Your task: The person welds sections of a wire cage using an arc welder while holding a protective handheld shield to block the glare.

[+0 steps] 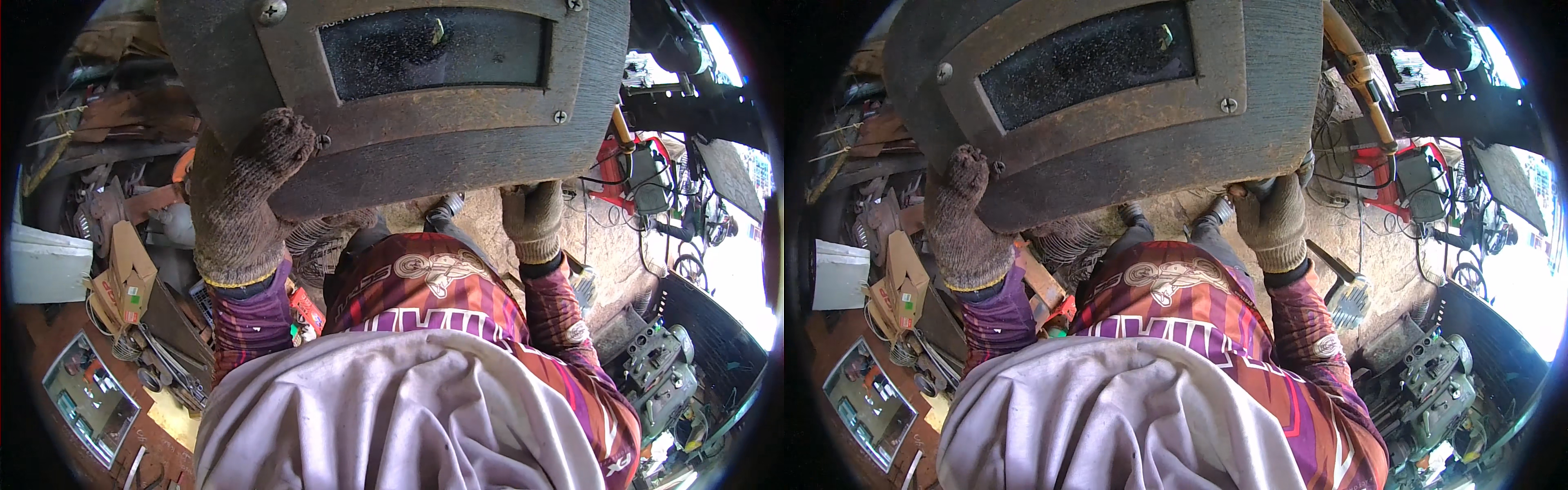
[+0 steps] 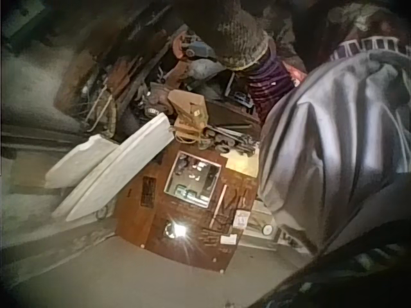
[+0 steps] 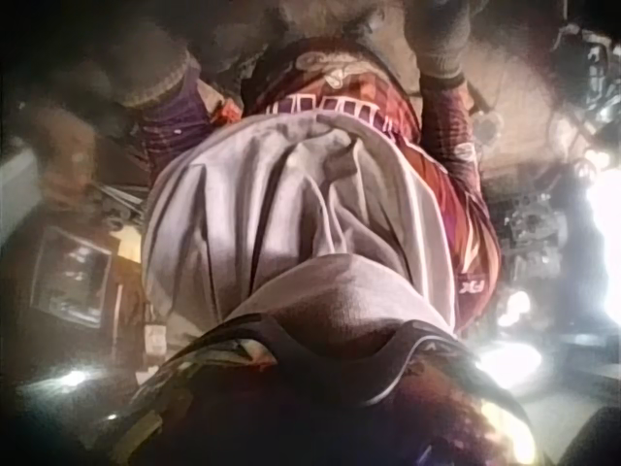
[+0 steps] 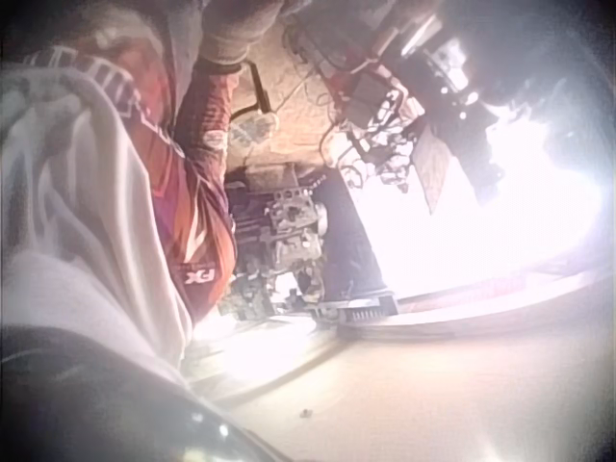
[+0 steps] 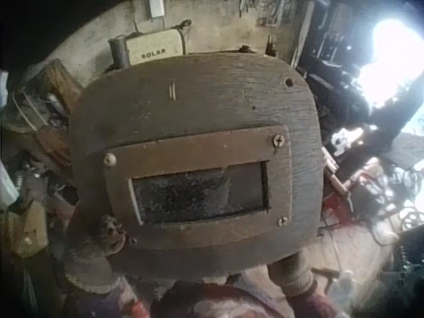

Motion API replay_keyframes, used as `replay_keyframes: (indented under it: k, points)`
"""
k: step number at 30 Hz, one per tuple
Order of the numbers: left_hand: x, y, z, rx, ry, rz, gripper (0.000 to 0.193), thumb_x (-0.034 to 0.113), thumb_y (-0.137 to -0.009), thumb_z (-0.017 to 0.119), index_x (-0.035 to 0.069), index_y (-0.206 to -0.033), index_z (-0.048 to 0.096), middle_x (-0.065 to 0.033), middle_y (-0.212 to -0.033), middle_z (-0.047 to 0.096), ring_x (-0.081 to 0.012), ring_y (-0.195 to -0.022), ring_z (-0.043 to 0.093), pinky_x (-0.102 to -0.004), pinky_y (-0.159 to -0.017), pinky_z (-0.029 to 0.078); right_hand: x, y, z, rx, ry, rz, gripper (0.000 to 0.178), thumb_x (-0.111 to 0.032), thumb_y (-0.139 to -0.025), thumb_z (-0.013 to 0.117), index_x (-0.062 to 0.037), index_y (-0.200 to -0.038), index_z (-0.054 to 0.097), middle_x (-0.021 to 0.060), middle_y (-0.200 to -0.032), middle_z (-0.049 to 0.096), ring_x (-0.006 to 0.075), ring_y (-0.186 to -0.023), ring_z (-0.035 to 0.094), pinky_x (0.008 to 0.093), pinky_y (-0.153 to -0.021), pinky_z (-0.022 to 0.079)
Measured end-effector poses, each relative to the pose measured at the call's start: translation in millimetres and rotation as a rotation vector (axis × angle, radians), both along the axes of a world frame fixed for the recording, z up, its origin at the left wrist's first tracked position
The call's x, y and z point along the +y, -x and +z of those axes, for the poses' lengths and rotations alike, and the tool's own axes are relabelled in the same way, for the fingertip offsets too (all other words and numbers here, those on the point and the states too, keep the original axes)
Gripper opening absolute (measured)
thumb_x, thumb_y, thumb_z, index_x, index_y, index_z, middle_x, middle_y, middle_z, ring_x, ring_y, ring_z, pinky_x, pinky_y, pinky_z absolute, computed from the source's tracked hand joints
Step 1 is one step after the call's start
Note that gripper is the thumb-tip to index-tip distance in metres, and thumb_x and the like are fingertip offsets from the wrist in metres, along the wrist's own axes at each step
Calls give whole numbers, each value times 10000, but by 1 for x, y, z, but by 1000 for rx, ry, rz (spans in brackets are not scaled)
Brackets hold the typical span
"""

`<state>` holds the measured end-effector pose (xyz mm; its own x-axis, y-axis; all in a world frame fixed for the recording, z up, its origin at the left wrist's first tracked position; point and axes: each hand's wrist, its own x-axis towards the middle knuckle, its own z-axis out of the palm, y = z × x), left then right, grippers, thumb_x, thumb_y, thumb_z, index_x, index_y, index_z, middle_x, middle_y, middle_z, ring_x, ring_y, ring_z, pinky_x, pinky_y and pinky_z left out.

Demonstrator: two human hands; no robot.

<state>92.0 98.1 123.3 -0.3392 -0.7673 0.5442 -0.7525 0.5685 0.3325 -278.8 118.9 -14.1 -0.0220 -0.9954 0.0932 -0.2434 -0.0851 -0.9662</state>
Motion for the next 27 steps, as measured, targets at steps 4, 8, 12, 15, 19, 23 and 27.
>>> replay_keyframes:
  k: [4, 8, 12, 15, 19, 23, 27]
  points:
    - [0, -3, -7, 97, -51, 10, 462, 239, -919, 719, 17, -1284, 543, -103, -1142, 663, -186, -1024, 665, -326, -885, 551, -1, 2, 7, 166, 118, 29, 462, 39, -917, 640, -76, -1317, 439, 76, -1186, 592, 160, -988, 588, 307, -877, 529]
    - [-2, -10, -9, 166, -133, 63, 492, 267, -919, 723, 23, -1301, 532, -119, -1157, 661, -209, -1018, 672, -344, -864, 569, -4, -12, 31, 343, 254, -46, 537, -293, -898, 715, 52, -1241, 489, 197, -1066, 628, 340, -981, 633, 415, -884, 481]
    - [-11, -23, 24, 1291, -679, -105, 526, 345, -955, 646, 52, -1363, 493, -180, -1201, 637, -324, -984, 687, -492, -704, 636, 6, -3, 14, 139, 94, -63, 574, -303, -891, 727, 60, -1261, 480, 172, -1006, 654, 310, -921, 659, 387, -834, 506]
    - [-11, -55, 47, 1555, -565, -110, 541, 363, -981, 582, 58, -1408, 449, -225, -1245, 606, -379, -988, 685, -574, -632, 643, 6, -2, 14, 203, 118, -70, 603, -312, -893, 731, 62, -1285, 467, 152, -964, 673, 291, -869, 677, 366, -795, 522]
    - [-8, -118, 26, 1223, -362, 339, 572, 372, -986, 557, 64, -1445, 412, -242, -1330, 557, -420, -1046, 662, -634, -645, 628, 7, -2, 14, 241, 126, -58, 619, -322, -900, 722, 63, -1306, 456, 165, -984, 677, 316, -903, 683, 384, -810, 524]
    - [-8, -107, 27, 1451, -614, -22, 605, 357, -981, 565, 67, -1477, 374, -237, -1378, 524, -435, -1129, 624, -664, -695, 615, 6, -4, 14, 246, 116, -43, 627, -323, -897, 724, 64, -1313, 460, 188, -1026, 668, 351, -949, 676, 403, -828, 522]
    - [-12, -68, 34, 1561, -768, -252, 597, 335, -979, 578, 68, -1474, 376, -244, -1381, 519, -434, -1150, 617, -686, -726, 602, 4, -4, 14, 306, 128, -37, 625, -327, -890, 729, 63, -1308, 477, 205, -1065, 656, 375, -977, 665, 413, -842, 517]
